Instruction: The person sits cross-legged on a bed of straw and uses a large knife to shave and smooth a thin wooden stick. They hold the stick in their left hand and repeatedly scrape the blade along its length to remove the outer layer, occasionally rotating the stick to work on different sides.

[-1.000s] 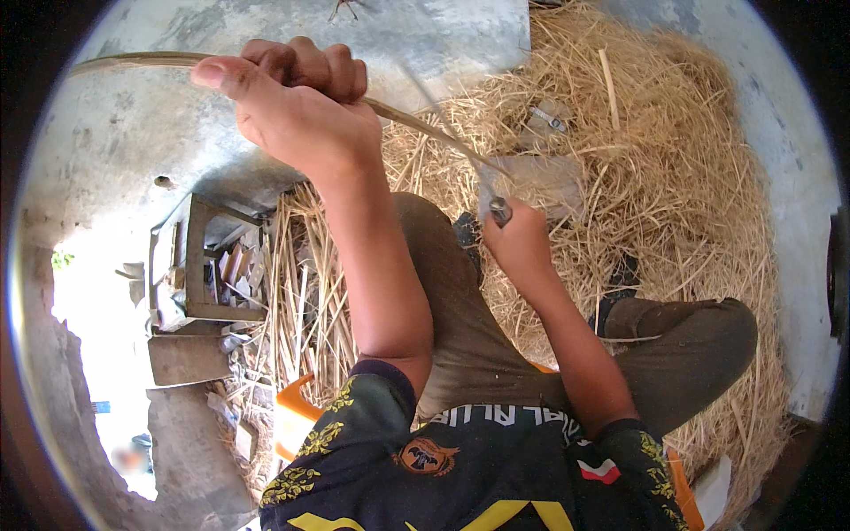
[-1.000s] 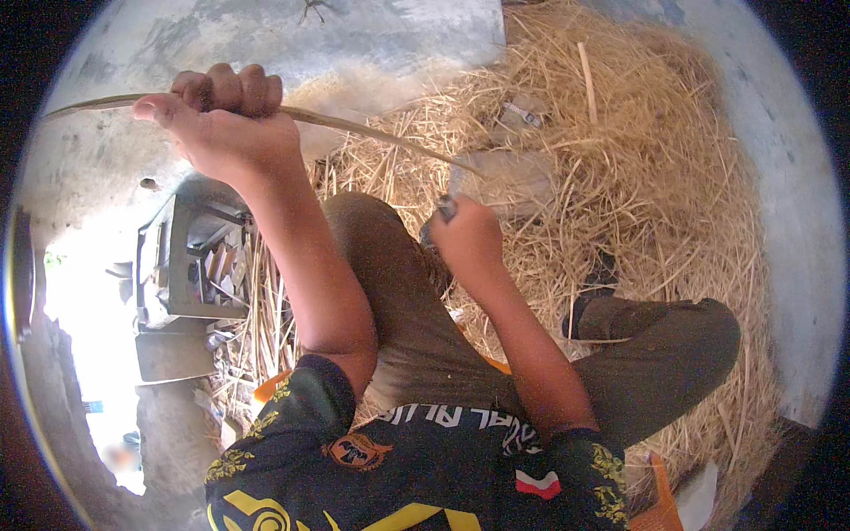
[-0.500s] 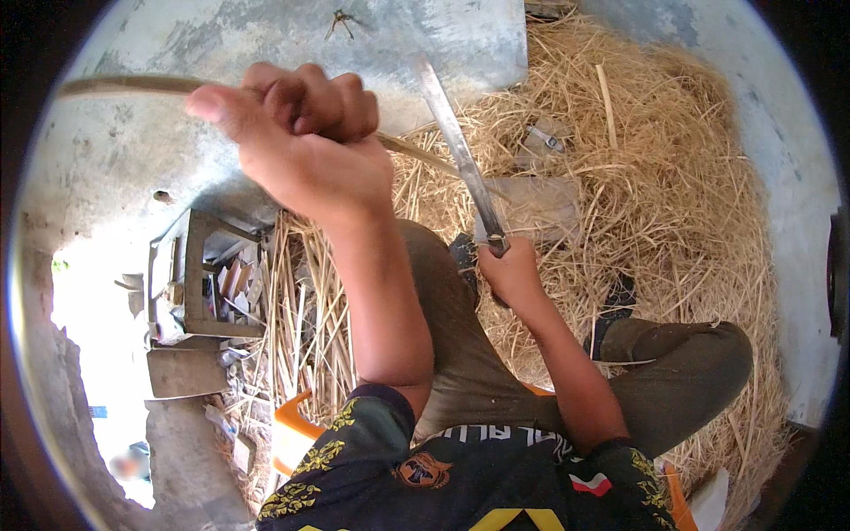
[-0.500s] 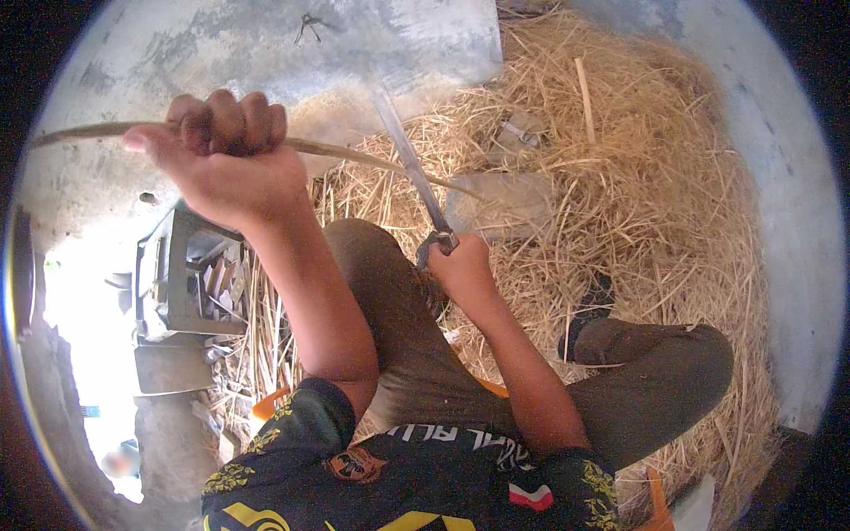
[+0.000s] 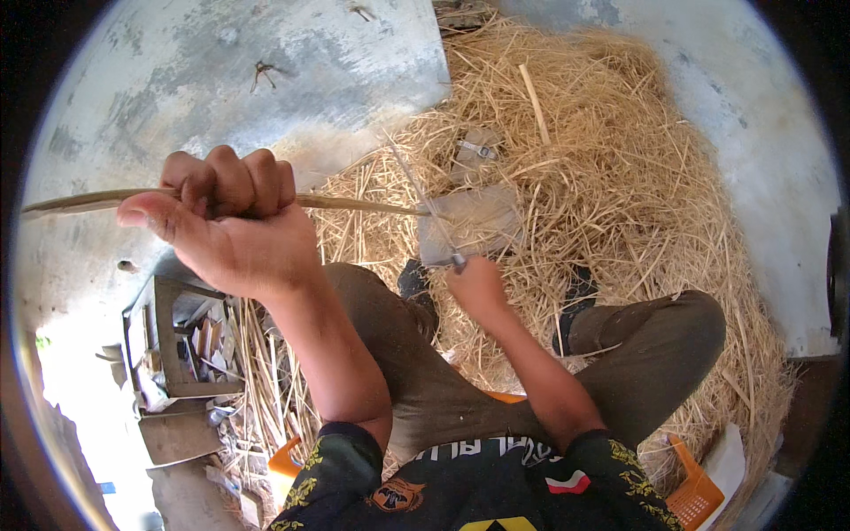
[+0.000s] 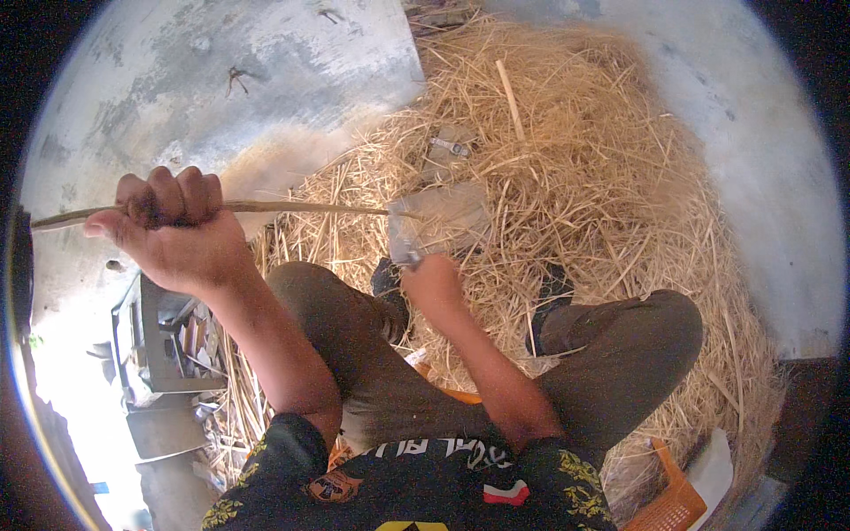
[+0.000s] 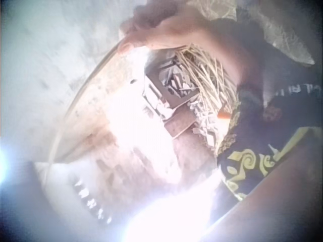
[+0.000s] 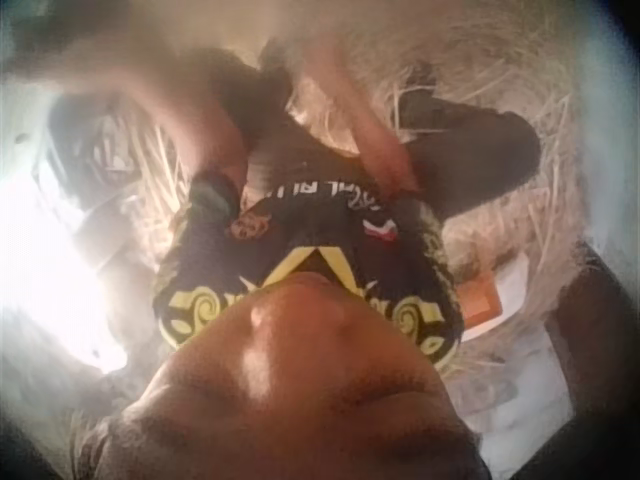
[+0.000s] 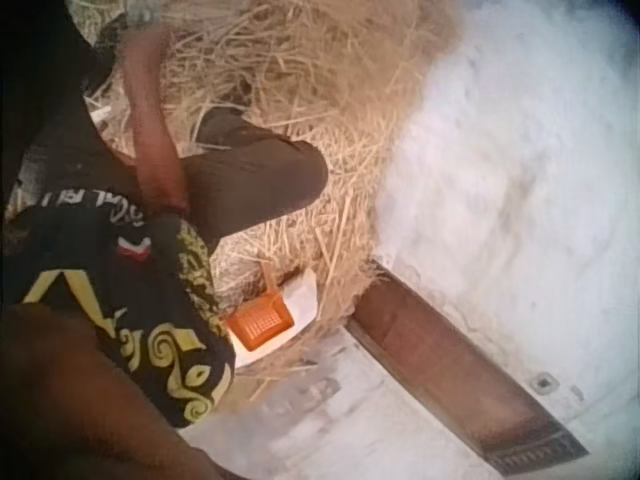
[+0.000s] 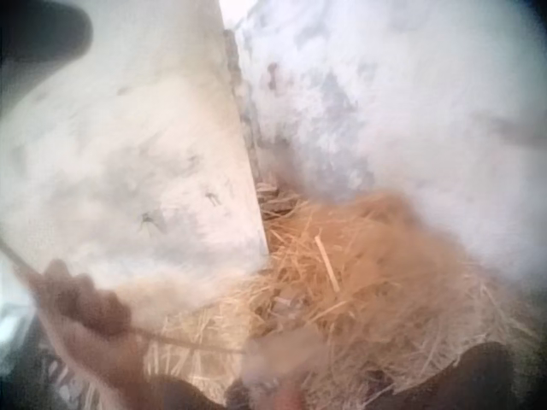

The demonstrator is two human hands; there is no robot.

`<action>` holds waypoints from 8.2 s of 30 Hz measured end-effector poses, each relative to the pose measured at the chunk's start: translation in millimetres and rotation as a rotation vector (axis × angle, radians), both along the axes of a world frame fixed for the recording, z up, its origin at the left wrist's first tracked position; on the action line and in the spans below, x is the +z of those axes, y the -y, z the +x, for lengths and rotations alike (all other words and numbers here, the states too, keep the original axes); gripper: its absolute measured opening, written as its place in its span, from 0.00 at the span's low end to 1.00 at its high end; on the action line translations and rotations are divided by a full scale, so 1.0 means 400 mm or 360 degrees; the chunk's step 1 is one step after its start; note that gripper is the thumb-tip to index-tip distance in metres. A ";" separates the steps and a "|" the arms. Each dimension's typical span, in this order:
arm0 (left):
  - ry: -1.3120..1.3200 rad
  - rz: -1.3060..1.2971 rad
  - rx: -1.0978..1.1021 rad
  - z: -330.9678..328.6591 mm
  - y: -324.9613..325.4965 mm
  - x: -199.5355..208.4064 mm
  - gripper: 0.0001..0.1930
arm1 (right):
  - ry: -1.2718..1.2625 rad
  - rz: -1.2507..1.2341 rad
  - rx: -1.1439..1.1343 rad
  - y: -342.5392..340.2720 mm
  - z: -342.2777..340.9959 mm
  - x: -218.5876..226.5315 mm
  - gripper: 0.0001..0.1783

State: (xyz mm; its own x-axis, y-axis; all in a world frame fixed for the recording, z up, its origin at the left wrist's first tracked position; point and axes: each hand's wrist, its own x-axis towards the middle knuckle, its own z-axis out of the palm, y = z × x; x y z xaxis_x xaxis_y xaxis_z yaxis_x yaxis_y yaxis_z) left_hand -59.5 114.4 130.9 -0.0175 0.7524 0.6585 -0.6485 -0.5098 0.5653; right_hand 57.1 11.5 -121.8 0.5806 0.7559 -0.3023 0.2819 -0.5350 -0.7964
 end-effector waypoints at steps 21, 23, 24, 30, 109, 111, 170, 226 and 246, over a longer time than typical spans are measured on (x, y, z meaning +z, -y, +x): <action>0.0036 -0.0153 0.0389 0.021 0.028 0.013 0.30 | -0.0014 0.0123 0.0084 0.002 -0.040 0.000 0.15; 0.0018 -0.0100 0.0262 0.022 0.035 0.005 0.30 | 0.0066 0.0027 0.0072 0.001 -0.019 -0.024 0.15; 0.0001 -0.0070 0.0260 0.025 0.038 0.005 0.30 | 0.0017 0.0124 0.0070 -0.005 -0.025 -0.009 0.15; -0.0017 0.0035 -0.0184 0.009 0.023 0.000 0.29 | 0.0062 0.0568 0.0036 -0.013 -0.052 0.081 0.14; 0.0170 -0.0230 -0.0479 0.006 0.056 -0.018 0.32 | 0.0475 0.0446 -0.0161 0.199 -0.060 0.176 0.14; 0.0174 -0.0193 -0.0445 -0.013 0.053 -0.013 0.33 | 0.0408 0.0543 -0.0062 0.187 -0.098 0.269 0.14; -0.0047 0.0095 -0.0117 -0.017 0.069 0.032 0.27 | 0.0302 0.0619 0.0041 0.139 -0.113 0.169 0.16; -0.0145 0.0065 0.0069 0.019 0.005 -0.008 0.26 | -0.0111 0.0095 -0.0033 0.072 -0.046 0.019 0.11; -0.0226 0.0169 0.0047 0.064 0.088 -0.002 0.25 | -0.0126 0.0366 0.0001 0.078 -0.044 0.112 0.13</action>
